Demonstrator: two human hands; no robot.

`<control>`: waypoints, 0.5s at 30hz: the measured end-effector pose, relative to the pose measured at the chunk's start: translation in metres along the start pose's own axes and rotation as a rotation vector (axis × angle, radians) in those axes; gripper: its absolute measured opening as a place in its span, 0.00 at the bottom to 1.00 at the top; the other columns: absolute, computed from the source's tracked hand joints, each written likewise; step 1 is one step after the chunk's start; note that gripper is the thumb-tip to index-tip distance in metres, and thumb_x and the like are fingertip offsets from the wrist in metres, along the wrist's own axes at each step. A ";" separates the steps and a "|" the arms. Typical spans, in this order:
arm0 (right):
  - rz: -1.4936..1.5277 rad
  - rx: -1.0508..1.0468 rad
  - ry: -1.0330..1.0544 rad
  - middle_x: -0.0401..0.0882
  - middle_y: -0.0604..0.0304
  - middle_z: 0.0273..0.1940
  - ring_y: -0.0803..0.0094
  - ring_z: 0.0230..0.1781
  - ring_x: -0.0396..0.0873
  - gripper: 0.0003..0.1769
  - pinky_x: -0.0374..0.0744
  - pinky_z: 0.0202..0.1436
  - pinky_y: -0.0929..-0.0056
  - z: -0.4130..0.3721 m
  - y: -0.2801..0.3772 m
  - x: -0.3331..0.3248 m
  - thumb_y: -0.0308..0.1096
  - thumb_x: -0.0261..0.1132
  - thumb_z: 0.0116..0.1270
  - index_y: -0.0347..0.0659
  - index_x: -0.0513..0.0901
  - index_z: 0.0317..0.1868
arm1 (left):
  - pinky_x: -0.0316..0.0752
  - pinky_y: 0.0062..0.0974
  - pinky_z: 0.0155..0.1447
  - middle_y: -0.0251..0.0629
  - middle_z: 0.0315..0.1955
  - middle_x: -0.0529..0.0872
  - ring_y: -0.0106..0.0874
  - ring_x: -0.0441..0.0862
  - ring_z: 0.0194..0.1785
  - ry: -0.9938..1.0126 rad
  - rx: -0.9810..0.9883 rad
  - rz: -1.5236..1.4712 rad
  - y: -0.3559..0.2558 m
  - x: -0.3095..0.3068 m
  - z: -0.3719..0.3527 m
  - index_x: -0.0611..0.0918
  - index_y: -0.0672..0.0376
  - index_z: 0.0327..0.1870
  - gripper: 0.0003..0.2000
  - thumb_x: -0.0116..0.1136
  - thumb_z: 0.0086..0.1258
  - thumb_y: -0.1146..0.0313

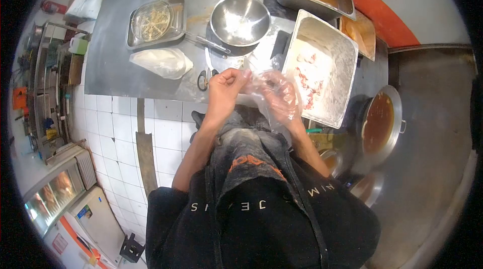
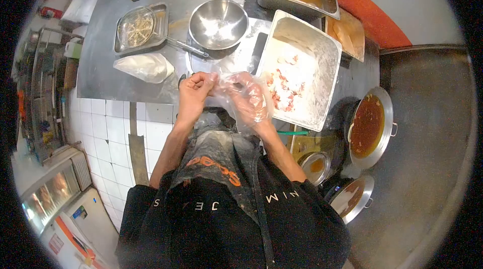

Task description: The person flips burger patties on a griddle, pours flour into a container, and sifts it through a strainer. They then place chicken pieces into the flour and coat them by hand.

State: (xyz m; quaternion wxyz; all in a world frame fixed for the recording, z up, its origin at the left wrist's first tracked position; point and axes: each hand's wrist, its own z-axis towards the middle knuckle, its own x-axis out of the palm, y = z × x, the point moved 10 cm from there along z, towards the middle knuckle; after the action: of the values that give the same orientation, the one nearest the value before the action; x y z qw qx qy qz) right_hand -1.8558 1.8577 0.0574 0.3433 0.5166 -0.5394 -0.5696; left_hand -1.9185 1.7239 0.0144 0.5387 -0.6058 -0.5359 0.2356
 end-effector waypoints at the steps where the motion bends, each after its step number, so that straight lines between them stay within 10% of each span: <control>1: 0.123 0.082 -0.044 0.82 0.60 0.40 0.75 0.42 0.78 0.08 0.76 0.47 0.72 0.000 -0.008 -0.005 0.30 0.67 0.70 0.35 0.82 0.46 | 0.73 0.17 0.35 0.31 0.26 0.86 0.16 0.79 0.30 -0.018 0.016 -0.092 -0.007 0.002 -0.002 0.84 0.64 0.34 0.08 0.68 0.70 0.68; 15: -0.277 -0.144 -0.130 0.82 0.54 0.37 0.62 0.37 0.81 0.08 0.77 0.43 0.66 0.003 0.013 -0.012 0.32 0.68 0.68 0.37 0.84 0.43 | 0.75 0.16 0.43 0.30 0.32 0.86 0.16 0.80 0.36 0.081 0.006 0.012 -0.012 0.006 -0.010 0.84 0.66 0.41 0.11 0.63 0.74 0.65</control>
State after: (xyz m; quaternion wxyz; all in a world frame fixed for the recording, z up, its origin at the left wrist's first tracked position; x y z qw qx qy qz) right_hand -1.8577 1.8674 0.0724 0.2622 0.5219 -0.4419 -0.6809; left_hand -1.9127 1.7230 0.0306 0.5603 -0.6166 -0.5093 0.2156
